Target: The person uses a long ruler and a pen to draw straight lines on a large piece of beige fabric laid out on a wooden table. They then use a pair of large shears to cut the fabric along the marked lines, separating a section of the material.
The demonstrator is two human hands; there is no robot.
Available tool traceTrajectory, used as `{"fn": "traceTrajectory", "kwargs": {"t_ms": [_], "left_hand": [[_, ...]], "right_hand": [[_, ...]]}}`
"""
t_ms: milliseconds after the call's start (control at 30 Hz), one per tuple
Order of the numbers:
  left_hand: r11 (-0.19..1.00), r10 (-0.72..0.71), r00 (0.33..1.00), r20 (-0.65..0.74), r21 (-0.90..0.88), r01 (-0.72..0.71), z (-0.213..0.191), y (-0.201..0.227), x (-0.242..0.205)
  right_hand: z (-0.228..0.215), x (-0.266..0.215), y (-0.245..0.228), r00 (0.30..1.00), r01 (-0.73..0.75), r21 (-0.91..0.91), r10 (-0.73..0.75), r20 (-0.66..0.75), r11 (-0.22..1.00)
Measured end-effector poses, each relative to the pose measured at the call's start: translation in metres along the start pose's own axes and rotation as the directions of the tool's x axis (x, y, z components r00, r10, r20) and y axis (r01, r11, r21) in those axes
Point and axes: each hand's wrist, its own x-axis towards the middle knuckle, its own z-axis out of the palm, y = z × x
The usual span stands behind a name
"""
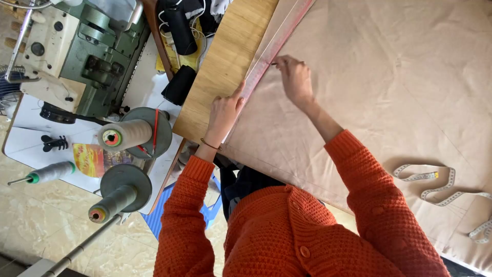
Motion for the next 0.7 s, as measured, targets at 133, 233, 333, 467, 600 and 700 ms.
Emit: {"fn": "traceTrajectory", "kwargs": {"t_ms": [133,233,333,467,600,700], "left_hand": [[1.000,0.006,1.000,0.010,-0.011,-0.006,-0.001,0.002,0.000],[1.000,0.000,1.000,-0.006,0.013,0.000,0.001,0.001,0.000],[1.000,0.004,1.000,-0.017,0.020,-0.004,0.004,0.001,-0.005],[1.000,0.008,0.999,-0.045,-0.009,-0.009,0.010,-0.002,-0.002],[0.999,0.012,0.996,-0.092,-0.029,-0.014,0.014,-0.002,-0.009],[0.999,-0.012,0.995,-0.098,-0.032,0.008,0.018,-0.011,-0.022]], "right_hand": [[0.031,-0.022,-0.005,0.997,0.062,-0.079,-0.065,-0.033,0.995],[0.046,-0.054,-0.020,0.984,0.160,-0.126,-0.149,0.094,0.979],[0.028,-0.038,-0.016,0.988,0.108,-0.076,-0.099,0.118,0.991],[0.026,-0.023,-0.007,0.991,0.134,-0.163,-0.136,0.002,0.977],[0.006,-0.081,-0.089,0.976,0.098,0.207,-0.134,0.169,0.973],[-0.005,-0.074,-0.071,0.989,0.132,0.182,-0.141,0.041,0.974]]}}
